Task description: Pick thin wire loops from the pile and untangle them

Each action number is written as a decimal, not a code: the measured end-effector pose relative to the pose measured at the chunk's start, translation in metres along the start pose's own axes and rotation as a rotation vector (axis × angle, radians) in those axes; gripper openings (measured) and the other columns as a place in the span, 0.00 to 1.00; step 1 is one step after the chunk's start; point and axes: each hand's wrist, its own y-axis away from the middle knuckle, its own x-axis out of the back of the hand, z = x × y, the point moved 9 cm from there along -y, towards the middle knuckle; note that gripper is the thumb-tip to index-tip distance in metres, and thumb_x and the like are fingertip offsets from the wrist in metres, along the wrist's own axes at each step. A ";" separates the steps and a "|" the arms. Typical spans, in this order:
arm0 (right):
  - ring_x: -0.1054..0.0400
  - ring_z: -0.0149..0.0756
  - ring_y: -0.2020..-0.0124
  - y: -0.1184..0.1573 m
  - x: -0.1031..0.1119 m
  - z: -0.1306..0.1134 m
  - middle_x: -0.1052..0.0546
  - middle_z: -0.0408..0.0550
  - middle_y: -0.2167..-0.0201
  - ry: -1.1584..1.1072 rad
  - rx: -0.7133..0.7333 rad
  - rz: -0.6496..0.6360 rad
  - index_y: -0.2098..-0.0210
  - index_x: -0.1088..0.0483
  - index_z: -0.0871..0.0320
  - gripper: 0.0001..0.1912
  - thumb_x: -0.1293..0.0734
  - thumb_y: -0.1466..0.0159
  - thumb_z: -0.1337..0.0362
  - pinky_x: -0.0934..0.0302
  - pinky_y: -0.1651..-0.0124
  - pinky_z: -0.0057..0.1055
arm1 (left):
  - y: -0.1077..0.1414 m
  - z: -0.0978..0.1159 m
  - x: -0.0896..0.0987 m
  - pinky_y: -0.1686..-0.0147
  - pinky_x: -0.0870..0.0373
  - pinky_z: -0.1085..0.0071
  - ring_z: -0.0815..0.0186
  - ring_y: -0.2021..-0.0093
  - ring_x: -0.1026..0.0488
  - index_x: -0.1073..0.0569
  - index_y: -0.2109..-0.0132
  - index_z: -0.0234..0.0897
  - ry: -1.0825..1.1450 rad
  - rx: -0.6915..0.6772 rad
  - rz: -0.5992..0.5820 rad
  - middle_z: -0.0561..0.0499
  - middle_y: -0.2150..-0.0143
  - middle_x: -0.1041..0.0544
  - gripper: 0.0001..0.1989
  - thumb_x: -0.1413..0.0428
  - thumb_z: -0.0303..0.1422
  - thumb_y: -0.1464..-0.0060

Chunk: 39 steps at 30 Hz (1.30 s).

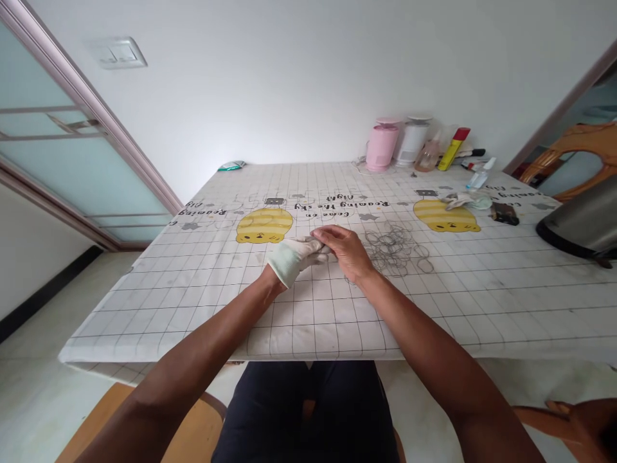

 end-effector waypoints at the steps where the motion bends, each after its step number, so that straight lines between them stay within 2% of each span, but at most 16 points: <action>1: 0.25 0.40 0.55 0.000 0.000 0.003 0.17 0.47 0.58 -0.001 -0.001 0.026 0.63 0.16 0.51 0.12 0.19 0.42 0.53 0.31 0.53 0.34 | 0.000 -0.002 -0.002 0.58 0.24 0.63 0.63 0.64 0.20 0.19 0.61 0.30 -0.015 0.000 -0.018 0.44 0.64 0.19 0.15 0.28 0.37 0.48; 3: 0.25 0.40 0.56 0.000 0.000 0.007 0.17 0.47 0.60 -0.010 0.001 0.063 0.64 0.15 0.51 0.11 0.18 0.43 0.55 0.31 0.52 0.35 | 0.000 -0.005 -0.004 0.57 0.23 0.62 0.61 0.63 0.19 0.19 0.59 0.30 -0.052 0.008 -0.031 0.43 0.62 0.17 0.13 0.30 0.37 0.45; 5: 0.25 0.39 0.58 -0.001 0.003 0.006 0.17 0.46 0.61 -0.008 0.022 0.090 0.64 0.15 0.51 0.10 0.19 0.43 0.55 0.32 0.52 0.35 | 0.002 -0.005 -0.001 0.58 0.22 0.61 0.62 0.65 0.19 0.19 0.58 0.31 -0.126 0.046 0.017 0.43 0.63 0.17 0.12 0.32 0.36 0.42; 8: 0.27 0.37 0.61 -0.002 0.010 0.000 0.19 0.45 0.65 0.020 0.078 0.119 0.64 0.15 0.51 0.09 0.19 0.42 0.55 0.32 0.53 0.36 | 0.008 0.006 0.006 0.60 0.21 0.62 0.63 0.69 0.20 0.18 0.58 0.30 -0.282 0.070 0.116 0.42 0.64 0.17 0.12 0.34 0.37 0.41; 13: 0.29 0.35 0.64 -0.004 0.016 -0.007 0.21 0.45 0.68 0.055 0.122 0.112 0.65 0.15 0.51 0.09 0.19 0.42 0.55 0.32 0.51 0.37 | 0.019 0.022 0.003 0.62 0.20 0.62 0.59 0.69 0.18 0.17 0.59 0.32 -0.437 0.073 0.138 0.41 0.64 0.15 0.11 0.37 0.37 0.41; 17: 0.27 0.36 0.62 -0.004 0.021 -0.005 0.19 0.46 0.65 0.048 0.113 0.086 0.64 0.15 0.52 0.10 0.19 0.43 0.55 0.31 0.50 0.39 | 0.025 0.032 0.007 0.61 0.21 0.64 0.60 0.68 0.18 0.19 0.63 0.32 -0.451 0.024 0.232 0.42 0.66 0.16 0.10 0.41 0.34 0.39; 22: 0.26 0.38 0.61 -0.002 0.023 -0.005 0.19 0.46 0.65 0.028 0.085 0.058 0.66 0.16 0.52 0.10 0.18 0.43 0.56 0.31 0.46 0.41 | 0.026 0.040 0.014 0.63 0.23 0.66 0.63 0.70 0.20 0.19 0.62 0.31 -0.356 -0.064 0.298 0.42 0.66 0.16 0.10 0.41 0.34 0.38; 28: 0.25 0.38 0.60 0.002 0.013 -0.012 0.19 0.46 0.67 0.074 0.085 0.008 0.66 0.16 0.53 0.09 0.20 0.42 0.55 0.32 0.46 0.41 | 0.024 0.042 0.024 0.64 0.24 0.63 0.61 0.71 0.21 0.21 0.62 0.31 -0.220 -0.118 0.300 0.40 0.67 0.17 0.15 0.37 0.42 0.40; 31: 0.25 0.40 0.60 0.005 0.010 -0.015 0.19 0.47 0.66 0.137 0.076 -0.009 0.66 0.16 0.53 0.10 0.20 0.41 0.55 0.32 0.48 0.40 | 0.021 0.039 0.029 0.65 0.25 0.63 0.62 0.71 0.22 0.22 0.61 0.31 -0.165 -0.107 0.292 0.41 0.67 0.18 0.16 0.36 0.42 0.40; 35: 0.25 0.40 0.59 0.005 0.013 -0.020 0.18 0.47 0.65 0.166 0.093 -0.007 0.66 0.16 0.53 0.09 0.21 0.40 0.54 0.32 0.49 0.41 | 0.017 0.040 0.027 0.67 0.25 0.65 0.62 0.69 0.22 0.23 0.63 0.30 -0.090 -0.124 0.208 0.41 0.67 0.19 0.14 0.36 0.40 0.39; 39: 0.25 0.40 0.58 0.001 0.023 -0.019 0.18 0.47 0.64 0.062 0.107 0.053 0.65 0.16 0.53 0.09 0.20 0.41 0.55 0.31 0.46 0.42 | 0.017 0.043 0.017 0.64 0.23 0.63 0.59 0.66 0.20 0.21 0.62 0.28 -0.111 -0.136 0.090 0.37 0.63 0.18 0.14 0.36 0.38 0.39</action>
